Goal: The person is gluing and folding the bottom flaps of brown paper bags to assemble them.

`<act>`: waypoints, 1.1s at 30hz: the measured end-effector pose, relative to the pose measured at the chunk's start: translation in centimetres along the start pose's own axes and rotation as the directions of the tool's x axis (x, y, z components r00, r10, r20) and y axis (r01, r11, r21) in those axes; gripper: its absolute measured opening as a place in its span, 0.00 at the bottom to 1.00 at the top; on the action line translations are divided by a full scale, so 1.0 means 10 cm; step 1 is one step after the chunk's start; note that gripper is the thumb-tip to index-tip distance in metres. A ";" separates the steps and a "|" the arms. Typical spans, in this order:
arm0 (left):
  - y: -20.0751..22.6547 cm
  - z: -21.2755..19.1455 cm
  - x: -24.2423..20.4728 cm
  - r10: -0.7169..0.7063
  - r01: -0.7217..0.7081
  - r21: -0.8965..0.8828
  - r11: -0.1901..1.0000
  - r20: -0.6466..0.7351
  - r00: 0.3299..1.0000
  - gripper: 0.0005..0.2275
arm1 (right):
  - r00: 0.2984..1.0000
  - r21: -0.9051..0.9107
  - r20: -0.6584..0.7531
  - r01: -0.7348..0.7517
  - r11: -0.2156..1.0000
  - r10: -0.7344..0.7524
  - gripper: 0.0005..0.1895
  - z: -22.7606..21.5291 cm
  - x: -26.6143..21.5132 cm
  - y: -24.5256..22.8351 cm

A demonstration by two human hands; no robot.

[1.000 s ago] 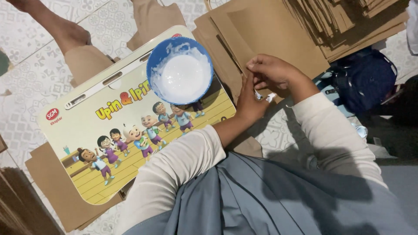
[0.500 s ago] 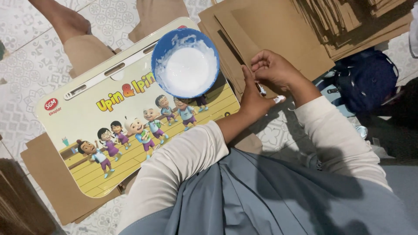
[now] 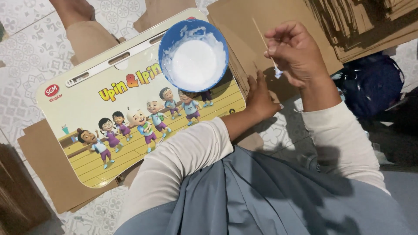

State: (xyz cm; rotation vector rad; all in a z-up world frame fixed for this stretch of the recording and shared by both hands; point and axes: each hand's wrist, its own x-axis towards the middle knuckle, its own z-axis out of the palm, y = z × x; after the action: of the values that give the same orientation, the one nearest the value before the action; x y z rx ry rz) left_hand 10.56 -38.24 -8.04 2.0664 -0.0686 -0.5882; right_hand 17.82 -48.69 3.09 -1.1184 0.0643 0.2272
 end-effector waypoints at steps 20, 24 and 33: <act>-0.18 0.09 0.03 0.332 -0.303 0.309 0.901 -0.042 0.942 0.43 | 0.828 -0.400 0.380 0.549 0.734 -0.412 0.23 1.14 0.33 0.14; -0.47 0.40 0.19 0.401 -0.355 0.342 0.870 -0.071 0.913 0.43 | 0.882 -0.405 0.306 0.460 0.790 -0.357 0.22 0.83 0.20 -0.10; -0.55 0.37 -0.25 -0.074 0.084 -0.073 0.994 0.139 0.988 0.47 | 0.784 -0.883 0.001 0.292 0.367 -0.620 0.11 -0.69 -0.59 0.41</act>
State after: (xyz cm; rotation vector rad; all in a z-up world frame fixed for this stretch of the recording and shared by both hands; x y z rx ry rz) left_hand 5.79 -37.49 -13.19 1.9578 -0.0423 -0.7689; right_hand 11.63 -54.03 -2.57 -2.1398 -0.0865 -0.5551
